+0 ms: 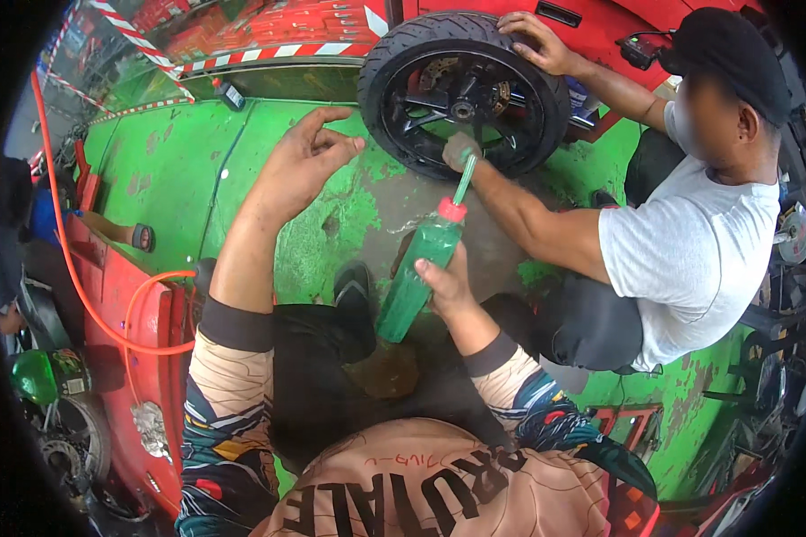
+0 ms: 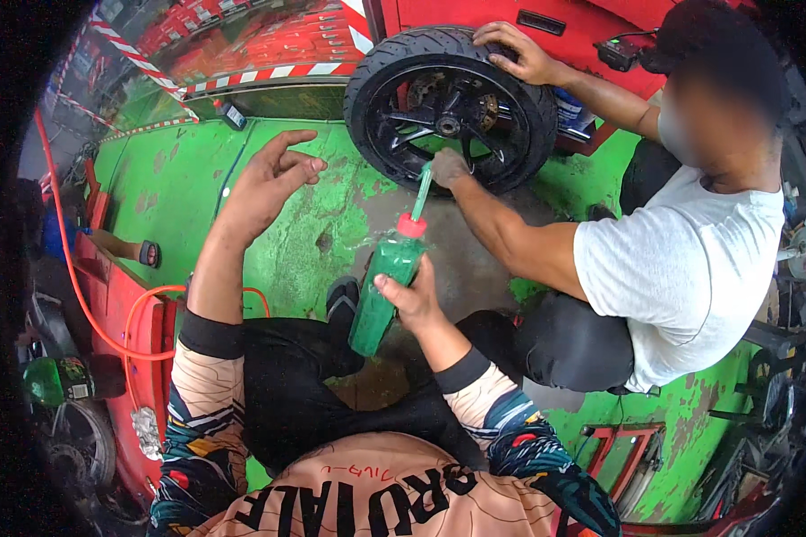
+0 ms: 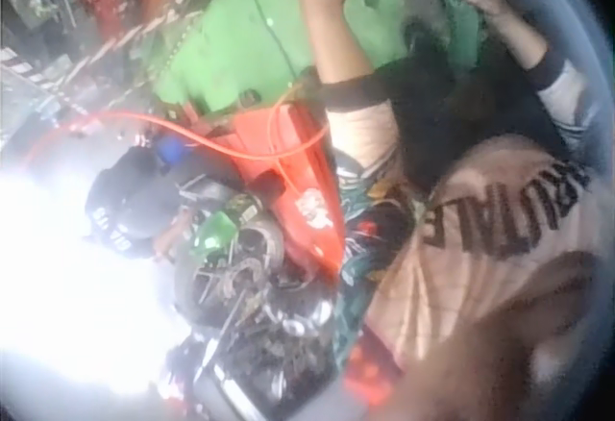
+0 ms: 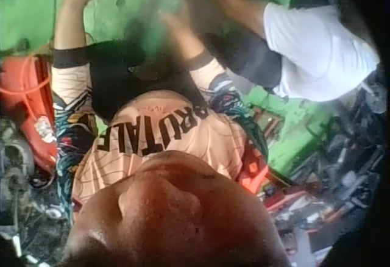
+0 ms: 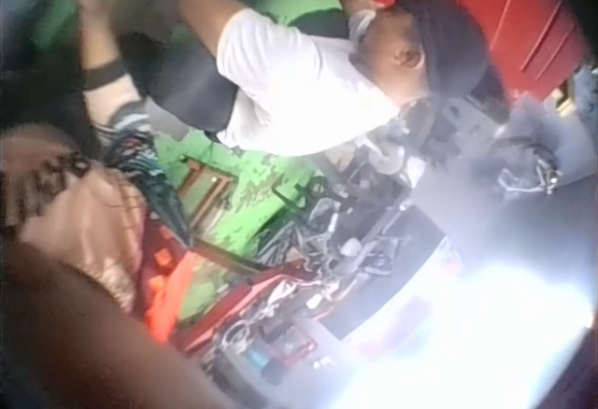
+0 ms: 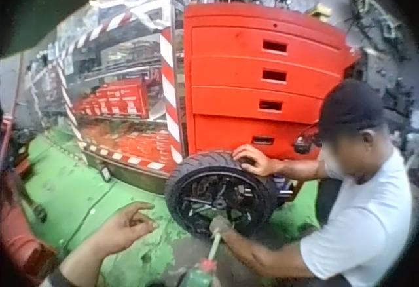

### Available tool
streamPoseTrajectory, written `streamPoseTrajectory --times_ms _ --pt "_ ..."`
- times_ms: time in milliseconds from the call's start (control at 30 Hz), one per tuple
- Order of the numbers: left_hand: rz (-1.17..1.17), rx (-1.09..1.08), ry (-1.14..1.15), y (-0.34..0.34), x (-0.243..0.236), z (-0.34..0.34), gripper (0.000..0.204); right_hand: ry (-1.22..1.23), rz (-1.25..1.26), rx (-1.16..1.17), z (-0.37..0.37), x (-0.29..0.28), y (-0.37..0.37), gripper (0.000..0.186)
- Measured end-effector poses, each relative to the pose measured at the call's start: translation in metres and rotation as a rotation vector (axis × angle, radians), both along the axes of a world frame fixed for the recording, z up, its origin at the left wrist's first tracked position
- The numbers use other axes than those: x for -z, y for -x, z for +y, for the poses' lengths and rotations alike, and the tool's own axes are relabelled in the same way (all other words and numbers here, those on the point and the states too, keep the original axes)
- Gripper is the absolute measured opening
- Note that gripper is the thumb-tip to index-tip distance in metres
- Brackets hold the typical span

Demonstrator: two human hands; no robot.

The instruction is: The person squirts liquid from a squeeze bottle onto a motorcycle wheel and tire, assists in pressing the tire using a tire changer machine, and pushes the tire onto the rim by hand while applying liquid.

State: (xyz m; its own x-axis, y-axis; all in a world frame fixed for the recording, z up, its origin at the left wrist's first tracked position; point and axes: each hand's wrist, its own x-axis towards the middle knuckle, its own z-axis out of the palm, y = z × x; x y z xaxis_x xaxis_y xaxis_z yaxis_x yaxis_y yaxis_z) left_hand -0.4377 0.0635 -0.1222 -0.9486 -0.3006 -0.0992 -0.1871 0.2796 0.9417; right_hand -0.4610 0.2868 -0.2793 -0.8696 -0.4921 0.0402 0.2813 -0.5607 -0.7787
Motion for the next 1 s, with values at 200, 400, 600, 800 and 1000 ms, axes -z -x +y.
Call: streamPoseTrajectory --times_ms 200,400,600,800,1000 --pt "-0.011 0.015 -0.003 -0.002 -0.002 0.005 0.050 -0.118 0.129 -0.079 0.003 0.014 0.003 0.061" --pt "-0.008 0.015 0.002 -0.002 -0.006 0.010 0.049 -0.142 0.190 -0.086 0.000 0.014 0.002 0.073" --pt "0.010 0.002 0.011 -0.004 0.004 -0.001 0.046 -0.588 0.476 0.025 -0.002 0.019 0.008 0.070" --pt "-0.123 0.257 0.082 0.022 0.060 0.012 0.035 -0.680 0.340 0.091 -0.016 0.024 0.004 0.065" --pt "0.058 0.431 0.291 0.075 0.120 0.020 0.032 -0.618 0.280 0.203 -0.034 0.048 0.034 0.065"
